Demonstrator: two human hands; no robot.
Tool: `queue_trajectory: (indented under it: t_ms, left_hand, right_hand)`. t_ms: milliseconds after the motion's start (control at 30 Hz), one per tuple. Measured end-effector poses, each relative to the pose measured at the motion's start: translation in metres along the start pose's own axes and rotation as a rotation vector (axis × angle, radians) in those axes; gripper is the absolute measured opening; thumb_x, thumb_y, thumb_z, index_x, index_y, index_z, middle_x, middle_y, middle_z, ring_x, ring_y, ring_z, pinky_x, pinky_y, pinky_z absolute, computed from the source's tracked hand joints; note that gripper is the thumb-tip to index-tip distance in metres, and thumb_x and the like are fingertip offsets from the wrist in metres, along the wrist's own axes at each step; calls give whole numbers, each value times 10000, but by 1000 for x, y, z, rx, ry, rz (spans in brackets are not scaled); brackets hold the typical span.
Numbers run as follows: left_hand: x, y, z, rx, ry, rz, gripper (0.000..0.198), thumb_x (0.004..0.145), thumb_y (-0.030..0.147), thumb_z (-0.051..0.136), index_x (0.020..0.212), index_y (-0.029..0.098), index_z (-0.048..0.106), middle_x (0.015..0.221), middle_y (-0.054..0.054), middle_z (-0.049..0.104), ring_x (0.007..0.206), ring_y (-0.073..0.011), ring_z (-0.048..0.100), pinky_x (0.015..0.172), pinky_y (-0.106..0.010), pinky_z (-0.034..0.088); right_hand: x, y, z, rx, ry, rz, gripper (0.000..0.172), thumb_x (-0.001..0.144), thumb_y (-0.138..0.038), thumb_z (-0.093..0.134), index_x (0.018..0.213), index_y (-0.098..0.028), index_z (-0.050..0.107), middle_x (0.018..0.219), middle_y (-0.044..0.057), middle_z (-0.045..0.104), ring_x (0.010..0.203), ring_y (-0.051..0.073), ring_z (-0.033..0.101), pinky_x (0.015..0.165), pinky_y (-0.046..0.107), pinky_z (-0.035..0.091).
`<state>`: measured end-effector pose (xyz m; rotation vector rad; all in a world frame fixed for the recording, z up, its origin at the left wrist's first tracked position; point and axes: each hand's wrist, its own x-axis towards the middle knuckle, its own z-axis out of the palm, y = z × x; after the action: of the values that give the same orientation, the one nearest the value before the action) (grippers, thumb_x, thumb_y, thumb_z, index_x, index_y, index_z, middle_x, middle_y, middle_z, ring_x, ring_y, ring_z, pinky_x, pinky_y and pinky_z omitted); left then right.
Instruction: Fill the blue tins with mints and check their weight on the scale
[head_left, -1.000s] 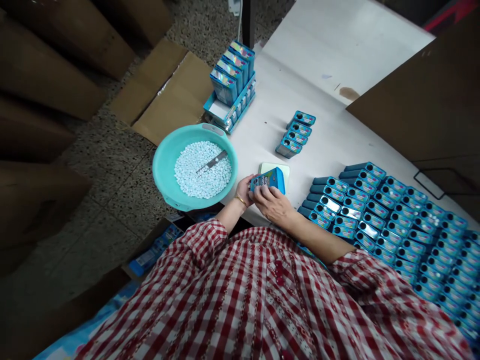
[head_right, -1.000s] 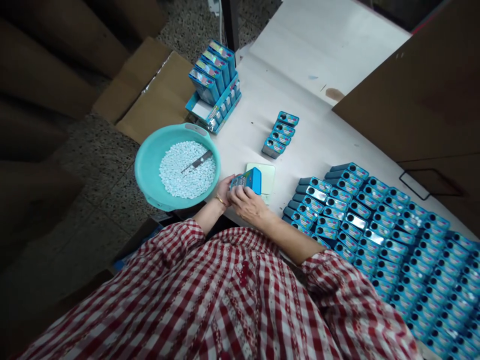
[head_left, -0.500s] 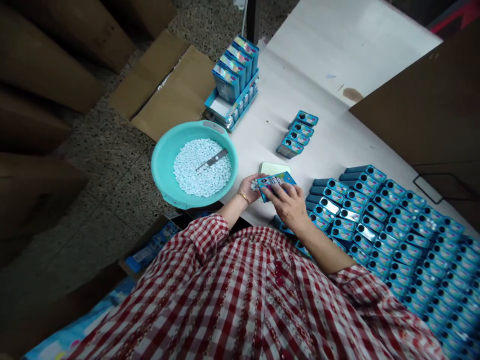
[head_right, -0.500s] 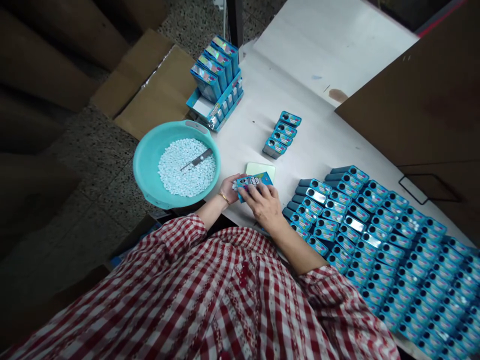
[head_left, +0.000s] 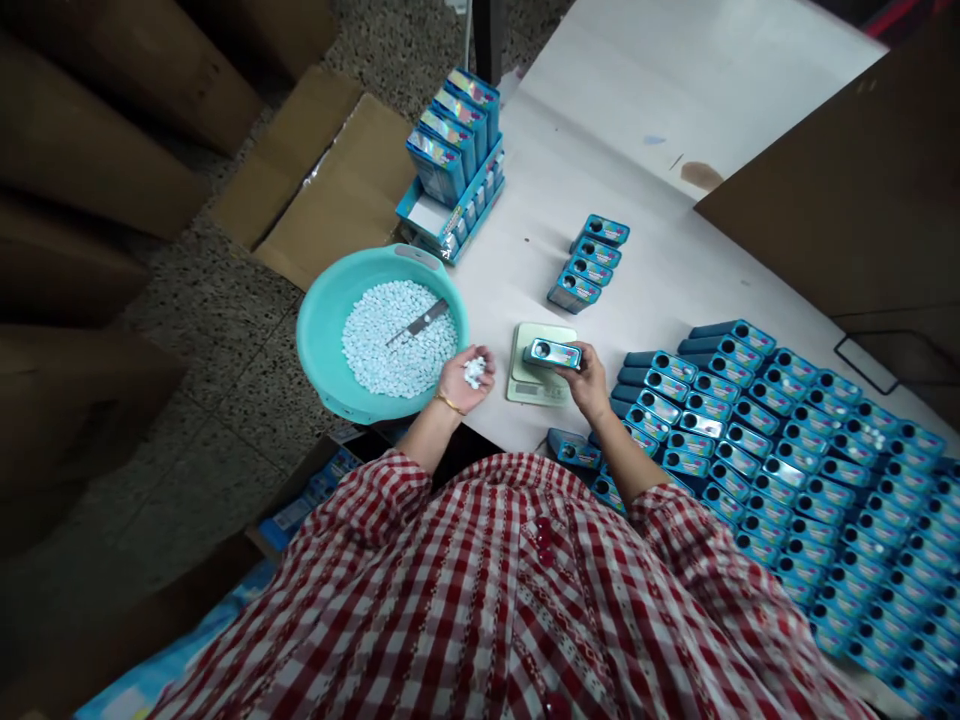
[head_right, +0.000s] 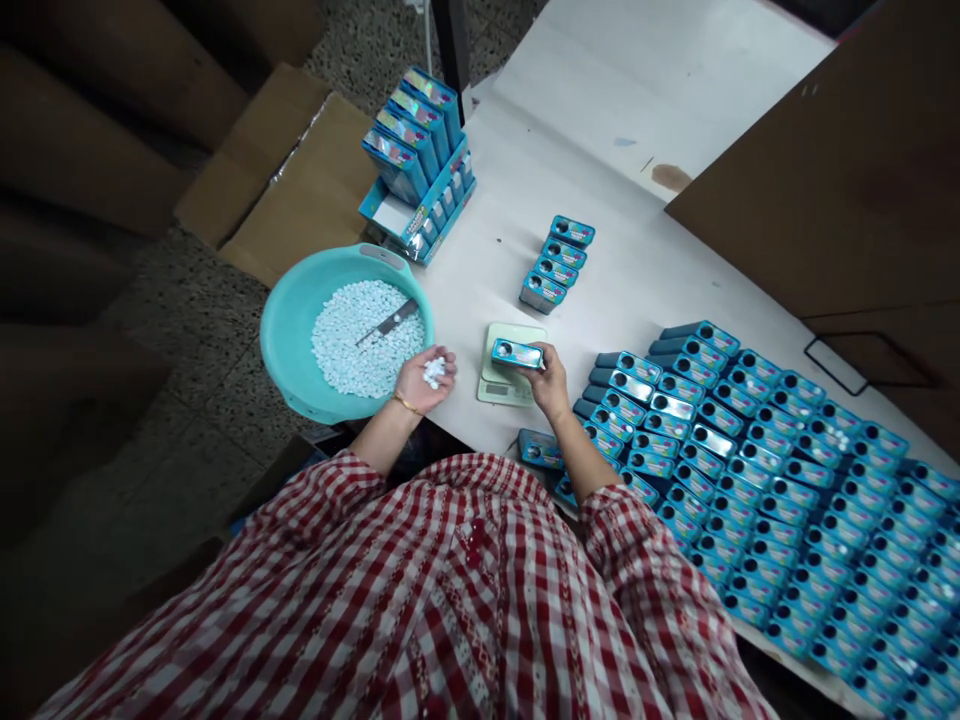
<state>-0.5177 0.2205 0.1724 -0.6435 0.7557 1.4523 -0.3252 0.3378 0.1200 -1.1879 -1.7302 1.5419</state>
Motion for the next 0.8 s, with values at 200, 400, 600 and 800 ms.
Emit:
queue_trajectory:
  t_ms: [200, 400, 600, 800]
  left_hand:
    - [-27, 51, -27, -54, 27, 198, 324, 907, 242, 327, 664, 139, 514, 587, -11, 509, 477, -54, 467, 346, -103, 300]
    - [-49, 40, -31, -93, 72, 195, 341, 916, 253, 315, 684, 134, 536, 649, -35, 563, 513, -52, 507, 388, -105, 372]
    - [-49, -29, -30, -6, 218, -53, 305, 888, 218, 375, 684, 122, 580, 756, -82, 656, 743, -140, 642, 673, -262, 531]
    - [-50, -49, -44, 20, 200, -153, 317, 884, 227, 344, 734, 132, 607, 869, -100, 681, 940, -186, 634, 887, -363, 475]
  right_hand:
    - [-9, -8, -15, -128, -140, -119, 479, 714, -367, 611, 1146, -218, 469, 1176, 76, 532, 1077, 204, 510, 918, 388, 429]
    - [-60, -68, -33, -361, -85, -374, 322, 822, -246, 513, 1143, -240, 529, 1088, 67, 588, 1042, 202, 532, 901, 400, 448]
    - [-93, -100, 44, -587, -611, -572, 253, 873, -225, 439, 1089, -194, 566, 1042, 91, 618, 991, 193, 552, 857, 350, 487]
    - [-97, -82, 81, -839, -735, -601, 292, 820, -107, 417, 1068, -148, 566, 1126, 139, 599, 1045, 259, 538, 848, 405, 487]
